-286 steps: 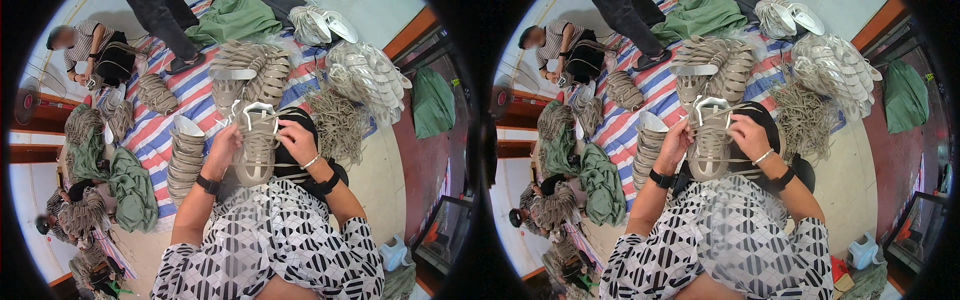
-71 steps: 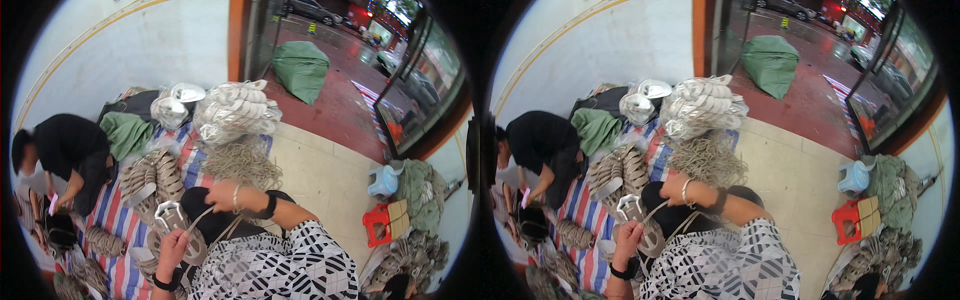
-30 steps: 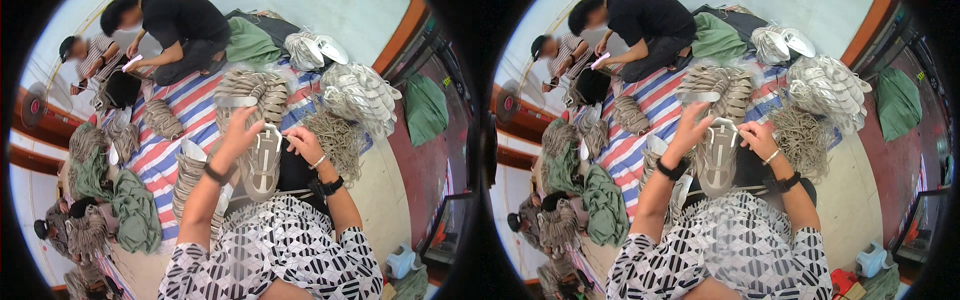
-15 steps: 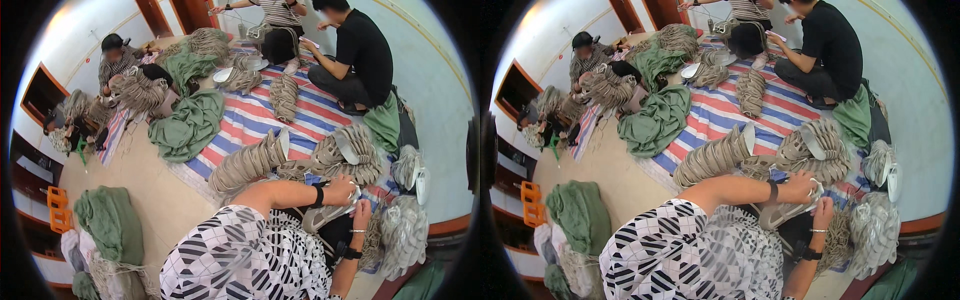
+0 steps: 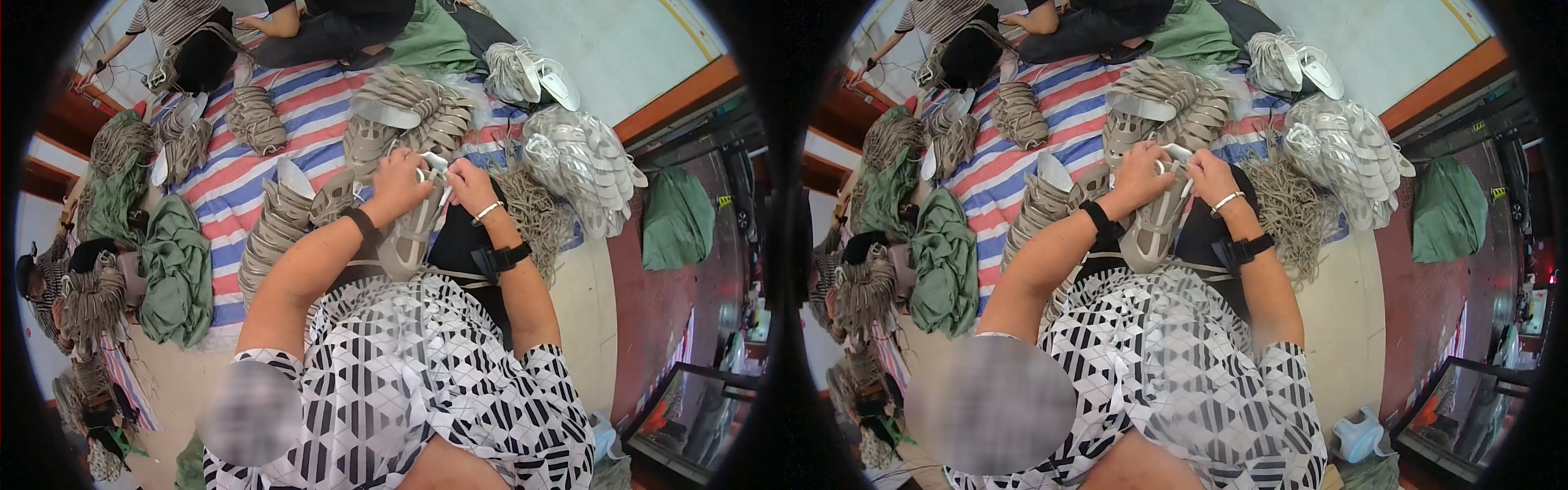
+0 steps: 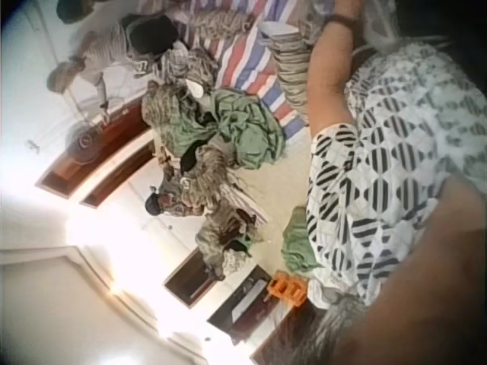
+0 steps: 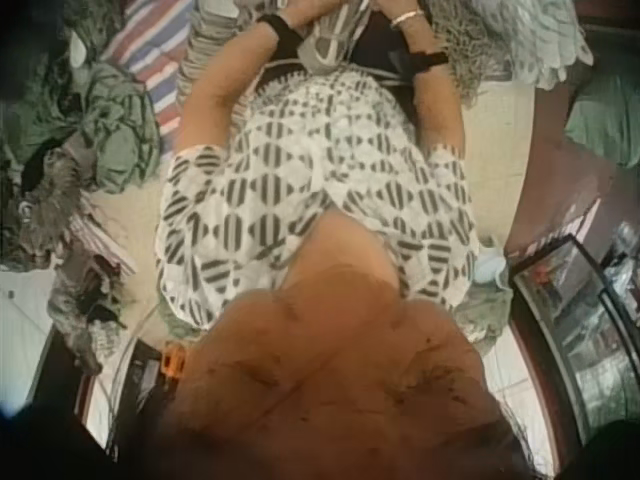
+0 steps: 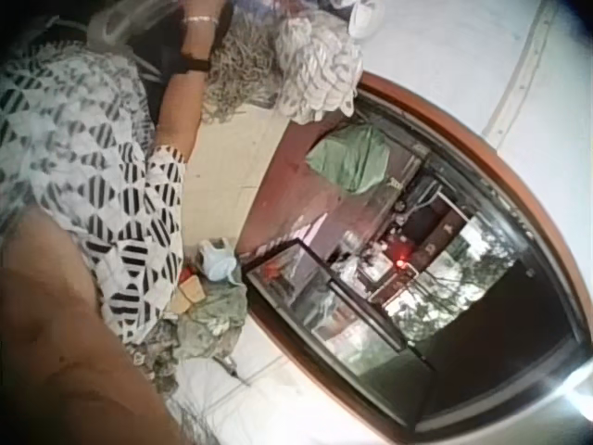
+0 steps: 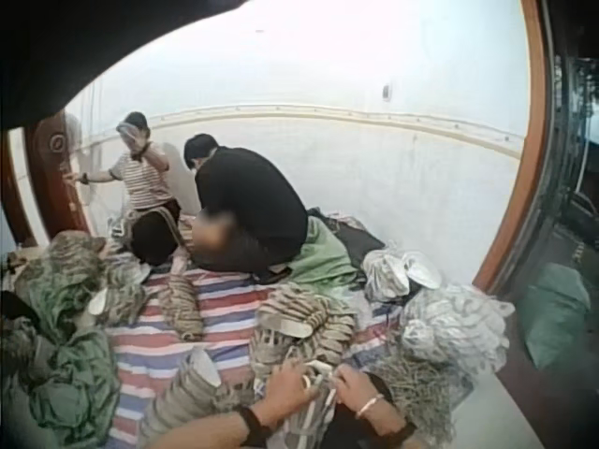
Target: The person sits on a striped mat on the floor and assembles sandals by hand. They thread a beige strap through the eyelets of a white sandal sole, pull it tight, and repeat the process for multiple units. Other workers are visible in the background performing similar tasks.
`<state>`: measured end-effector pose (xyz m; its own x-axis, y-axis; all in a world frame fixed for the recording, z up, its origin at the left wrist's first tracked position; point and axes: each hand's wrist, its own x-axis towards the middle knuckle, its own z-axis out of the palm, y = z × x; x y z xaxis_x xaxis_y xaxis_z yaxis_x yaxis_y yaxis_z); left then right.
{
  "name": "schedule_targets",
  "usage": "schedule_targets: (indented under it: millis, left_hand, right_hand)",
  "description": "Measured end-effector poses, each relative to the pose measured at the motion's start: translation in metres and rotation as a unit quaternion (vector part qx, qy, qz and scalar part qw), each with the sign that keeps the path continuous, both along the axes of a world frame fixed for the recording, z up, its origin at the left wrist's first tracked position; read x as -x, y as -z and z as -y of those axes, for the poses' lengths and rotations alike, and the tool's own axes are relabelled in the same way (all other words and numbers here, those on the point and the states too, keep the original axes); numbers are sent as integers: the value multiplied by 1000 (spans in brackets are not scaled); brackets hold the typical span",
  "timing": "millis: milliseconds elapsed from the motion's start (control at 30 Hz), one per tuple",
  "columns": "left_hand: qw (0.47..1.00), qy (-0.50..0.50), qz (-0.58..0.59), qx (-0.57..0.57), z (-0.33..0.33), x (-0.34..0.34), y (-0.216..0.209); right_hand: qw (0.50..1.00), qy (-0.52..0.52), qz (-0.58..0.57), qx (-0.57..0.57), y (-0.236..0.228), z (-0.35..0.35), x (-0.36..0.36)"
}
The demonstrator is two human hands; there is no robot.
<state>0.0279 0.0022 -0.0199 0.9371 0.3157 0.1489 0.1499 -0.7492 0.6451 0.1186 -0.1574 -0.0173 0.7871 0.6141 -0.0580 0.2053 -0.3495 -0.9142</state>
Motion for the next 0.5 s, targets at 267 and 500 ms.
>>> schedule_targets:
  millis: [267, 500]
  left_hand:
    - [996, 62, -43, 41, -2, -10, 9]
    - [994, 96, -41, 13, -8, -18, 21]
  right_hand:
    - [1000, 10, -27, -3, 10, 4, -5]
    - [997, 48, 52, -40, 7, 3, 2]
